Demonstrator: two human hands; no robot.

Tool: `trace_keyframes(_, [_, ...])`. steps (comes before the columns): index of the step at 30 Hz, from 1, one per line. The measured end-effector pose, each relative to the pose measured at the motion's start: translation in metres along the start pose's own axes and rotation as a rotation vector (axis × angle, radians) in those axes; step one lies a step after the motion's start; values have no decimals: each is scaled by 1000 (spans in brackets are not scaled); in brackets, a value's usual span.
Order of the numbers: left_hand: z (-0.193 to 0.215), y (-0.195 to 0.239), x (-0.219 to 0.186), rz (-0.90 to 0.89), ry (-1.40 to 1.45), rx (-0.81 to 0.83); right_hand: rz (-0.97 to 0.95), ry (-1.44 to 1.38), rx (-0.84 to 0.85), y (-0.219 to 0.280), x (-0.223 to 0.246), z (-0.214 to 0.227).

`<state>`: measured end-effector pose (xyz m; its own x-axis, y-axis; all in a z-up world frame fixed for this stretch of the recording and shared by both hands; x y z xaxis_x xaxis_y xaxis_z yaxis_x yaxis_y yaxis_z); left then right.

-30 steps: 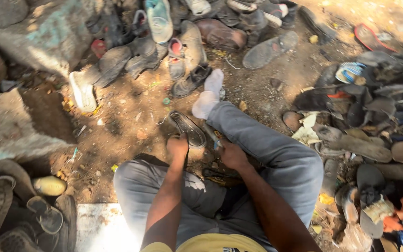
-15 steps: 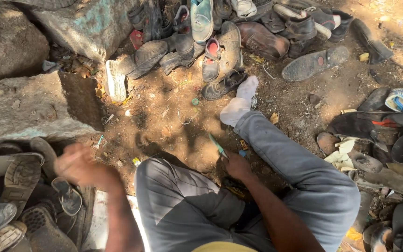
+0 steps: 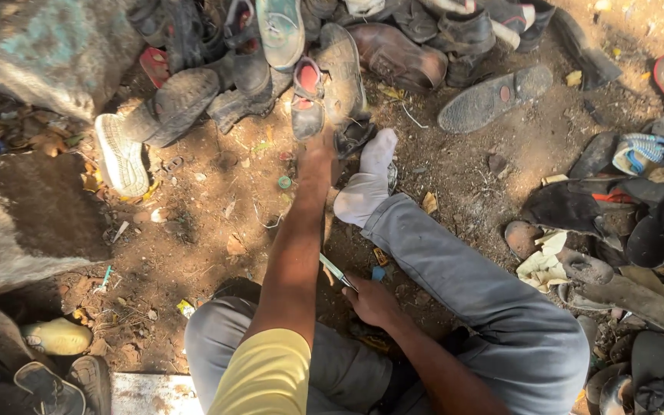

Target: The person sits on the ground and uses a knife to scrape and separate the sole from the upper of a worn shoe. They repeatedly pry and cut along the seam, flip the shoe to access different sides, and continue the separation process.

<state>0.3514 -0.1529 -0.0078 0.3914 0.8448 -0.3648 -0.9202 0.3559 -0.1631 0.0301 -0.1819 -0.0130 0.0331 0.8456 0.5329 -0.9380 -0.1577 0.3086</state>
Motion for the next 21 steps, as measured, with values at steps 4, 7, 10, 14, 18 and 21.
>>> trace_keyframes(4, [27,27,19,356,268,147,-135,1,221,-1,-6,-7])
trace_keyframes(7, [50,74,38,439,319,119,-170,42,276,1,-7,-4])
trace_keyframes(10, [58,167,94,812,570,134,-127,118,220,2,-11,-4])
trace_keyframes(14, [74,227,112,812,489,-17,-109,83,92,7,-14,1])
trace_keyframes(18, [76,217,86,611,231,1,-87,-12,8,24,-8,14])
trace_keyframes(21, [60,215,88,649,216,212,-85,-61,85,32,-13,2])
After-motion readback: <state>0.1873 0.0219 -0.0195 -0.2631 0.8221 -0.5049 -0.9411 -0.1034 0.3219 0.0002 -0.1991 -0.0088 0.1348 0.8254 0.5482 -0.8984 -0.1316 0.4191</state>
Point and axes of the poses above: each hand's wrist, its own y-axis away from the middle knuckle, its own z-axis out of the back of the hand, x = y × z, the point moved 10 cm from there along -y, towards the middle knuckle, and after that the axes turned 14 degrees about y, right-handed, at the moved point
